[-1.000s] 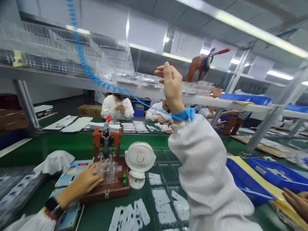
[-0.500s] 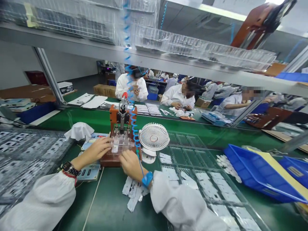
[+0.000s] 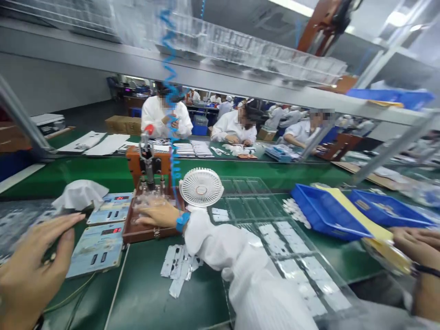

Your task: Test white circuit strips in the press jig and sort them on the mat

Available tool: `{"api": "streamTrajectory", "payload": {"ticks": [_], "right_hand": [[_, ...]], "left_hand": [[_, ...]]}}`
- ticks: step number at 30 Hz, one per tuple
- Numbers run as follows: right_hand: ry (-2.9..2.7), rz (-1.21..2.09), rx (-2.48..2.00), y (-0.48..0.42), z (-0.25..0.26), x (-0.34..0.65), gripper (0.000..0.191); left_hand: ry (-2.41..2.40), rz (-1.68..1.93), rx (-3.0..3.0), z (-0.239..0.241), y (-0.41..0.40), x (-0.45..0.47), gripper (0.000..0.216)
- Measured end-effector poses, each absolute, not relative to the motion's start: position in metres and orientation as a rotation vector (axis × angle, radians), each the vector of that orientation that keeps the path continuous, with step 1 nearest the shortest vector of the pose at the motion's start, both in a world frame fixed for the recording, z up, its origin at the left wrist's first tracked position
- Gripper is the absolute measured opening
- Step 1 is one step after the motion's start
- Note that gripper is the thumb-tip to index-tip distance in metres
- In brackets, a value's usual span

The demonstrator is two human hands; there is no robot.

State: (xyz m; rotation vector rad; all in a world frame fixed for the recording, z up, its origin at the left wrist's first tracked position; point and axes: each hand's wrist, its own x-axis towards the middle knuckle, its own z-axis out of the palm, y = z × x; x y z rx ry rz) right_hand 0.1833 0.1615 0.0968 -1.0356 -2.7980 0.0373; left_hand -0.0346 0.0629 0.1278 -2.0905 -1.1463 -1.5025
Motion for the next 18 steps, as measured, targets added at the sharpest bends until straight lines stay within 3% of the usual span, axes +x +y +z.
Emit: {"api": "streamTrajectory", "payload": {"ticks": [4, 8, 11, 15, 18], "right_hand": [[-2.703, -0.258, -0.952, 0.138, 0.085, 0.187, 0.044], [-2.634, -0.336, -1.044, 0.078, 0.084, 0.218, 0.043], [-2.514, -0.333, -1.500, 0.047, 0.090, 0.262, 0.047], [-2.138, -0.339, -2.288, 0.058, 0.091, 0.321, 0.029], [-1.971, -0.329, -2.492, 0.089, 0.085, 0.345, 0.030]], "left_hand": [[-0.888, -1.307, -2.375, 0.095, 0.065, -0.004, 0.031], [-0.684, -1.241, -2.561, 0.052, 0.057, 0.025, 0.030], [-0.700, -1.176, -2.705, 0.026, 0.046, 0.039, 0.027], [-0.935, -0.978, -2.875, 0.004, 0.039, 0.053, 0.030], [-1.197, -0.758, -2.964, -0.004, 0.037, 0.061, 0.036]]}}
